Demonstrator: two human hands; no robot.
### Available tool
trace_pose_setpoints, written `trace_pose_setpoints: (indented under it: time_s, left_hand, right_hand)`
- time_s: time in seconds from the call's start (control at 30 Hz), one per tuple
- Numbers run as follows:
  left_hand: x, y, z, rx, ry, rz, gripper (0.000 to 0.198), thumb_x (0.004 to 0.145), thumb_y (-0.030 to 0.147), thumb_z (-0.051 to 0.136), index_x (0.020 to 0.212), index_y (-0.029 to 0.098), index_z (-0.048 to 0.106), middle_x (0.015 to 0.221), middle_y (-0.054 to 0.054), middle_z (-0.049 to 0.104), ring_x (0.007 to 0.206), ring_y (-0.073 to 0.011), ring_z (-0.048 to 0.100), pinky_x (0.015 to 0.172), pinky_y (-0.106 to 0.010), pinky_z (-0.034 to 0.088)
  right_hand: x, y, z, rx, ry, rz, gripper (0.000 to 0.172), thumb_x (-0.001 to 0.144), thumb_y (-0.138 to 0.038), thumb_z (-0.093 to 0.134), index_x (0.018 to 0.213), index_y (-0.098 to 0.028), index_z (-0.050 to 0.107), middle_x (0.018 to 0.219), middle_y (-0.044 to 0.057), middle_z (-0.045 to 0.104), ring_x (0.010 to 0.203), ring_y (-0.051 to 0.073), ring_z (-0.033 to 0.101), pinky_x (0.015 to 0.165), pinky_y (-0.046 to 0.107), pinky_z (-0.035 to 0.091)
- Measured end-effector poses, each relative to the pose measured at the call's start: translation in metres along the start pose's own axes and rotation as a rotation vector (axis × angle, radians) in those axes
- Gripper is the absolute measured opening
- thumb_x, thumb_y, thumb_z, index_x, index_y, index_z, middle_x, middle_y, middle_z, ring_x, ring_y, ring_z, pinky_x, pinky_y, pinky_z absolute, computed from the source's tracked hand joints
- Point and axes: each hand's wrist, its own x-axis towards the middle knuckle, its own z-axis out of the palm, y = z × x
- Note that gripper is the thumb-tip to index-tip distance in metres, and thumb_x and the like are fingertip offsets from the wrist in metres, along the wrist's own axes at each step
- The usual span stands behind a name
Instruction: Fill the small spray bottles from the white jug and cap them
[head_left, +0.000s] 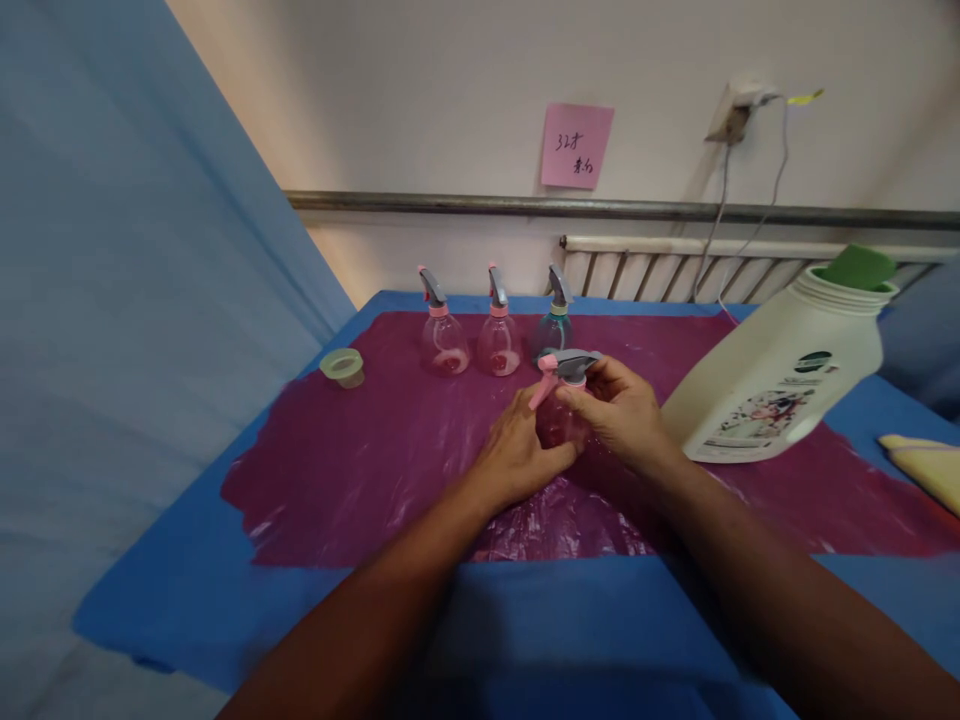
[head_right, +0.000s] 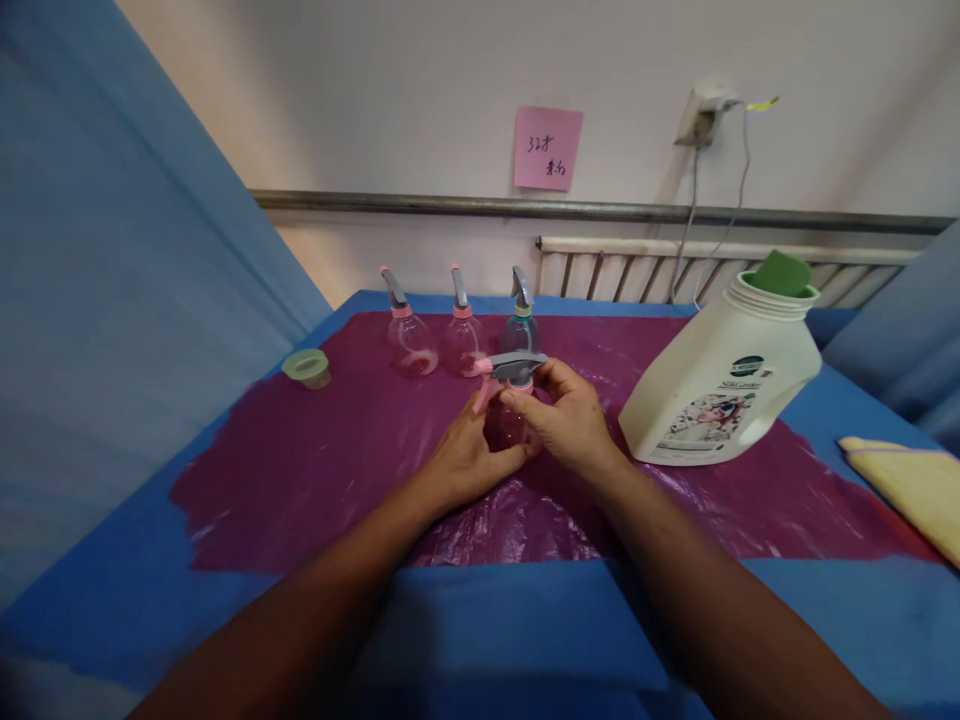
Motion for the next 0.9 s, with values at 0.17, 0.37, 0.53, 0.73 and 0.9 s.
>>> trace_pose_setpoints:
  time_s: [0.17, 0.37, 0.53, 0.73, 0.9]
  left_hand:
    - [-0.004, -0.008, 0.001, -0.041, 0.021, 0.094, 0.092, 0.093, 0.034, 0.086, 0.174, 0.032, 0.041, 0.175, -0.013, 0.051, 0.163, -0.0367, 0.050, 0.136, -0.059, 0.043]
    - [-0.007, -0.013, 0.002, -0.021, 0.010, 0.076, 0.092, 0.097, 0.036, 0.085, 0.177, 0.039, 0.037, 0.169, -0.011, 0.054, 0.157, -0.0340, 0.056, 0.133, -0.059, 0.045]
    - [-0.007, -0.010, 0.003, 0.003, 0.017, 0.076, 0.095, 0.098, 0.036, 0.083, 0.178, 0.038, 0.034, 0.169, -0.012, 0.053, 0.157, -0.0358, 0.055, 0.131, -0.058, 0.048]
    - [-0.008, -0.009, 0.001, 0.035, -0.007, 0.051, 0.098, 0.098, 0.038, 0.082, 0.181, 0.041, 0.029, 0.167, -0.011, 0.054, 0.151, -0.0360, 0.059, 0.129, -0.060, 0.048]
    - [-0.008, -0.011, 0.003, 0.046, 0.007, 0.061, 0.100, 0.098, 0.034, 0.079, 0.182, 0.038, 0.026, 0.166, -0.013, 0.056, 0.152, -0.0352, 0.059, 0.129, -0.058, 0.049]
  right_hand:
    - [0.000, 0.003, 0.010, 0.020, 0.094, 0.011, 0.047, 0.072, -0.045, 0.103, 0.099, -0.027, 0.069, 0.099, 0.000, 0.079, 0.095, 0.021, 0.073, 0.094, 0.040, 0.059]
    - [0.002, 0.006, 0.014, -0.030, 0.141, 0.012, 0.055, 0.069, -0.048, 0.102, 0.094, -0.027, 0.058, 0.088, -0.004, 0.073, 0.085, 0.019, 0.068, 0.082, 0.034, 0.057]
    - [0.000, 0.000, 0.007, -0.024, 0.091, -0.053, 0.062, 0.077, -0.048, 0.099, 0.125, -0.029, 0.064, 0.121, 0.004, 0.078, 0.108, 0.023, 0.075, 0.102, 0.041, 0.061]
    - [-0.008, -0.013, -0.009, -0.086, -0.012, -0.105, 0.063, 0.099, -0.043, 0.080, 0.158, -0.032, 0.061, 0.144, 0.009, 0.078, 0.128, 0.026, 0.077, 0.120, 0.051, 0.058]
    - [-0.009, -0.021, -0.016, -0.279, -0.056, -0.196, 0.034, 0.101, -0.039, 0.080, 0.134, -0.030, 0.081, 0.131, 0.004, 0.084, 0.121, 0.026, 0.079, 0.116, 0.049, 0.059]
